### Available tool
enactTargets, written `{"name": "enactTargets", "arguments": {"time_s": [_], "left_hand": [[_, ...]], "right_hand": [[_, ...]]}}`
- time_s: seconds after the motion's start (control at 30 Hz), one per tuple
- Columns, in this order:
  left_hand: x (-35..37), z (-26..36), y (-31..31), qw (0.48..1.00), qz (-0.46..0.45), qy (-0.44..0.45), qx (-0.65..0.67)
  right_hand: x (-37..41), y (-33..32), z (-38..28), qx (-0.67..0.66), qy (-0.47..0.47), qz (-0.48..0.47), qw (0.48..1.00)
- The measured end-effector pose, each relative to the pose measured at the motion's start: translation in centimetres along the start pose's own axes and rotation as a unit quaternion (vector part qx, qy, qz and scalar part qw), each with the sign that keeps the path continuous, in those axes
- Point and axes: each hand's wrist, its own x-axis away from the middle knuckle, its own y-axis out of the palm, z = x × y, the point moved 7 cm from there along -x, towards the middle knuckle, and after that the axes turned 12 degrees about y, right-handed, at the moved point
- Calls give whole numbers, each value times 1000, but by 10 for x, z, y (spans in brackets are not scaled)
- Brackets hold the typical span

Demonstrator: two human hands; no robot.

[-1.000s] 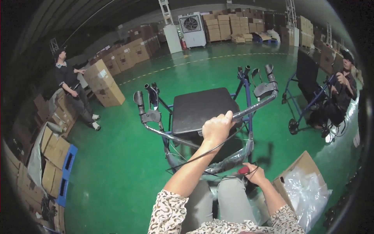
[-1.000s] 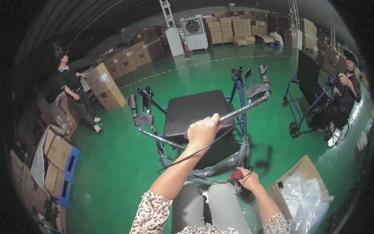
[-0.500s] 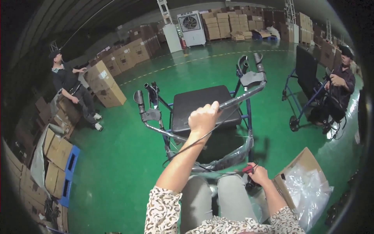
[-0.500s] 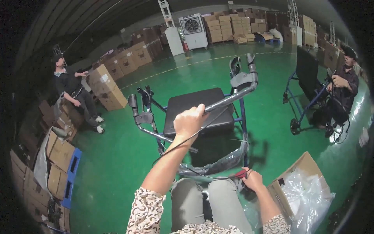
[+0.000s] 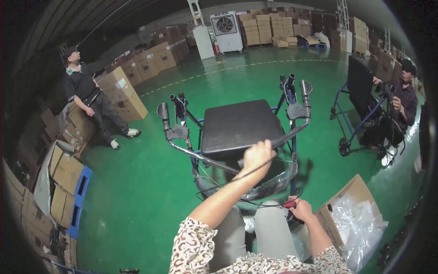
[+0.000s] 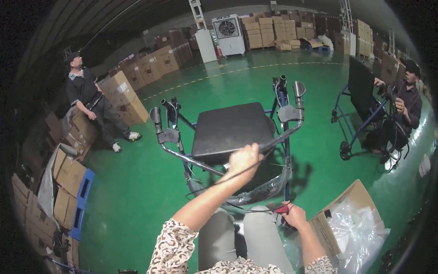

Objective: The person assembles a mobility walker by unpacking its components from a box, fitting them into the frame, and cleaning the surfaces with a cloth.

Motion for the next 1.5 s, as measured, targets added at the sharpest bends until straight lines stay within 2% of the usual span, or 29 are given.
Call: {"name": "enactTargets", "arguments": {"time_s": [0.03, 0.07, 0.1, 0.13, 0.17, 0.2, 0.23, 0.27, 0.3, 0.33, 0.37, 0.4, 0.43, 0.6, 0.67, 0.83, 0.93, 1.0, 1.03, 1.07, 1.1, 1.13, 1.17, 1.2, 1.27, 1.3, 1.33, 1.43, 1.5], "left_hand": [[11, 19, 5, 999, -32, 24, 36], [31, 34, 1, 974, -28, -23, 222], [50, 60, 7, 940, -27, 56, 336], [66, 83, -2, 947, -31, 181, 265], [89, 121, -16, 870, -206, 310, 324], [104, 131, -29, 788, -39, 356, 501], [83, 129, -43, 780, -135, 326, 517], [62, 114, -31, 840, -139, 305, 426], [32, 95, -39, 889, -46, 321, 322], [-4, 40, -64, 981, -71, 156, 94], [1, 4, -47, 990, 24, 135, 44], [16, -26, -8, 992, 33, 120, -34], [25, -54, 28, 993, -47, 80, -79], [12, -83, 76, 995, -50, 44, -77], [3, -99, 94, 994, -52, 11, -91], [-23, -158, 160, 988, -6, -66, -138], [-35, -129, 158, 990, 82, -74, -83], [-16, -114, 137, 985, 131, -94, -55], [-14, -84, 118, 986, 149, -58, 49], [-4, -65, 127, 981, 176, -30, 71], [6, -35, 127, 986, 155, -9, 63], [19, -8, 131, 994, 101, -45, 11], [35, 37, 141, 973, 95, 179, 110], [46, 70, 132, 983, -15, 130, 131], [85, 106, 141, 967, -9, 115, 227], [83, 104, 128, 966, -46, 106, 232], [82, 90, 129, 956, -124, 89, 250], [57, 11, 127, 947, -66, -20, 313], [53, -2, 159, 928, -23, -86, 361]], "right_hand": [[1, 4, 4, 6, 1, -2, 1000], [2, 9, 8, 19, 4, -6, 1000], [0, 11, 12, 32, 5, -8, 999], [-4, 13, 15, 44, 8, -7, 999], [-8, 15, 19, 54, 12, -6, 998], [-10, 16, 19, 53, 8, -8, 999], [-12, 18, 18, 52, 1, -17, 998], [-15, 20, 18, 50, -2, -26, 998], [-19, 21, 18, 43, -1, -33, 998], [-23, 22, 19, 38, 4, -40, 998], [-25, 23, 22, 38, 16, -39, 998], [-28, 25, 23, 42, 18, -40, 998], [-30, 26, 23, 46, 17, -41, 998], [-33, 31, 37, 44, 2, -36, 998], [-52, 21, 37, 32, -14, -5, 999], [-61, 21, 95, 60, 21, -33, 997], [-62, 10, 141, 6, 63, -25, 998], [-57, 21, 161, -38, 81, -45, 995], [-58, 33, 175, -60, 73, -44, 995], [-61, 42, 187, -102, 68, -28, 992], [-67, 50, 197, -143, 58, -17, 988], [-76, 57, 204, -181, 43, -11, 983], [-86, 64, 209, -218, 28, -8, 976], [-93, 64, 191, -234, -6, -35, 972], [-102, 57, 147, -320, -55, -73, 943], [-115, 45, 114, -365, -67, -85, 925], [-125, 32, 75, -409, -72, -92, 905], [-153, -17, -61, -373, -155, -44, 914], [-147, -53, -90, -354, -215, 9, 910]]}}
